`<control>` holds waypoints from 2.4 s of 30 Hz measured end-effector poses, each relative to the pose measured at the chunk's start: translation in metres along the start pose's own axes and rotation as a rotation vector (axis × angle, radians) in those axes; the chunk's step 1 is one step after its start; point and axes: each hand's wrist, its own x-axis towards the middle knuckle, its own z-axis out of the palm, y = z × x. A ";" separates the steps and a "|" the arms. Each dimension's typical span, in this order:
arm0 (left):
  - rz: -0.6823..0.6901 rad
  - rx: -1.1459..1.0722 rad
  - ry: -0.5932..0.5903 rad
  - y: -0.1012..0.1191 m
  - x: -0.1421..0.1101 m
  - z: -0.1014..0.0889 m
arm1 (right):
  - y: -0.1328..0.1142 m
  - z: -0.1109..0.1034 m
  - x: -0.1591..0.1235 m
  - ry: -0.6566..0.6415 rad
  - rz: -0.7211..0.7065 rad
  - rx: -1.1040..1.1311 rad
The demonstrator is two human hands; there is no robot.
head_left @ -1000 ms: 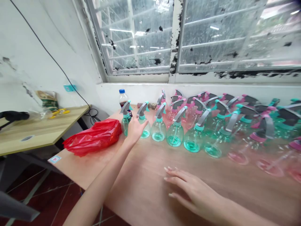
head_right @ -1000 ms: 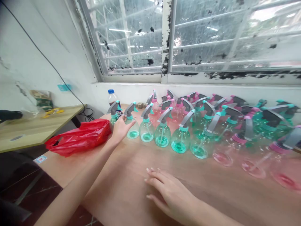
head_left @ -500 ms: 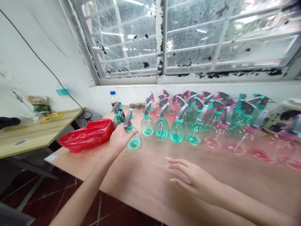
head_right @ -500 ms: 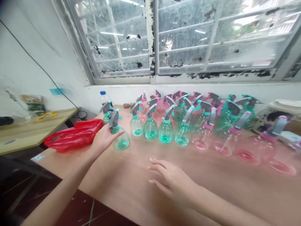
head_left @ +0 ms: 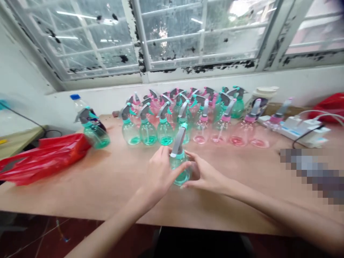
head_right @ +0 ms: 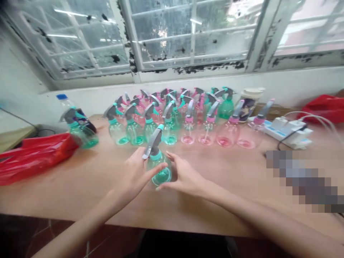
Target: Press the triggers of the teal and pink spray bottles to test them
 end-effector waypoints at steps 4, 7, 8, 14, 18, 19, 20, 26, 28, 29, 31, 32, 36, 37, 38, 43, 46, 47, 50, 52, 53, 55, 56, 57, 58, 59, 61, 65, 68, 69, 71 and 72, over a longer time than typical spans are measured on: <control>0.040 -0.107 -0.047 0.028 0.005 0.024 | 0.004 -0.022 -0.015 0.078 -0.013 0.054; 0.078 -0.288 -0.071 0.037 0.012 0.035 | 0.006 -0.034 -0.023 0.086 -0.008 0.061; 0.095 -0.359 -0.089 0.040 0.015 0.037 | 0.008 -0.036 -0.024 0.079 -0.003 0.063; 0.177 -0.697 -0.170 0.052 0.042 0.042 | 0.012 -0.035 -0.022 0.052 -0.015 0.099; 0.238 -0.805 -0.161 0.048 0.056 0.045 | 0.009 -0.030 -0.013 0.087 -0.066 0.058; 0.241 -0.796 -0.153 0.046 0.058 0.045 | 0.010 -0.031 -0.011 0.078 -0.079 0.047; 0.239 -0.776 -0.151 0.043 0.060 0.045 | 0.012 -0.032 -0.008 0.055 -0.087 0.031; 0.240 -0.698 -0.164 0.031 0.067 0.038 | 0.049 -0.063 -0.004 -0.138 -0.102 -0.237; 0.249 -0.697 -0.138 0.028 0.071 0.039 | 0.066 -0.073 -0.006 -0.117 -0.078 -0.310; 0.260 -0.697 -0.124 0.026 0.074 0.041 | 0.074 -0.077 -0.007 -0.069 -0.059 -0.341; 0.286 -0.692 -0.102 0.023 0.079 0.044 | 0.085 -0.080 -0.009 0.021 -0.029 -0.375; 0.300 -0.690 -0.092 0.021 0.081 0.046 | 0.088 -0.079 -0.010 0.048 -0.026 -0.384; 0.322 -0.679 -0.078 0.017 0.086 0.050 | 0.091 -0.073 -0.010 0.040 -0.057 -0.430; 0.322 -0.675 -0.089 0.016 0.086 0.050 | 0.090 -0.071 -0.010 0.035 -0.057 -0.445; 0.323 -0.668 -0.103 0.016 0.086 0.049 | 0.090 -0.070 -0.010 0.031 -0.048 -0.458; 0.330 -0.653 -0.153 0.018 0.087 0.045 | 0.090 -0.070 -0.012 0.046 0.010 -0.502; 0.317 -0.642 -0.168 0.019 0.086 0.042 | 0.090 -0.070 -0.013 0.047 0.017 -0.501; 0.311 -0.643 -0.173 0.019 0.086 0.041 | 0.090 -0.070 -0.013 0.047 0.017 -0.499; 0.312 -0.660 -0.192 0.018 0.085 0.039 | 0.090 -0.069 -0.014 0.039 0.022 -0.500; 0.312 -0.663 -0.202 0.017 0.084 0.038 | 0.090 -0.069 -0.014 0.034 0.027 -0.497; 0.309 -0.665 -0.209 0.017 0.084 0.038 | 0.090 -0.069 -0.014 0.031 0.029 -0.492; 0.300 -0.677 -0.212 0.016 0.084 0.039 | 0.091 -0.070 -0.015 0.031 0.032 -0.474; 0.295 -0.684 -0.211 0.017 0.083 0.039 | 0.091 -0.070 -0.015 0.031 0.034 -0.463; 0.294 -0.690 -0.207 0.017 0.083 0.039 | 0.091 -0.070 -0.015 0.030 0.036 -0.453; 0.294 -0.694 -0.201 0.018 0.082 0.039 | 0.091 -0.070 -0.015 0.028 0.039 -0.446; 0.296 -0.692 -0.195 0.019 0.082 0.039 | 0.091 -0.071 -0.015 0.025 0.042 -0.441; 0.301 -0.683 -0.193 0.021 0.080 0.039 | 0.090 -0.071 -0.016 0.022 0.044 -0.433; 0.278 -0.638 -0.147 0.023 0.079 0.040 | 0.090 -0.072 -0.015 0.023 0.040 -0.413; 0.263 -0.605 -0.097 0.023 0.079 0.042 | 0.090 -0.072 -0.016 0.007 0.043 -0.416; 0.265 -0.604 -0.095 0.023 0.079 0.042 | 0.090 -0.072 -0.016 0.004 0.044 -0.418; 0.269 -0.607 -0.102 0.023 0.079 0.042 | 0.090 -0.073 -0.016 0.002 0.046 -0.420; 0.269 -0.609 -0.104 0.023 0.079 0.042 | 0.090 -0.073 -0.016 0.002 0.047 -0.420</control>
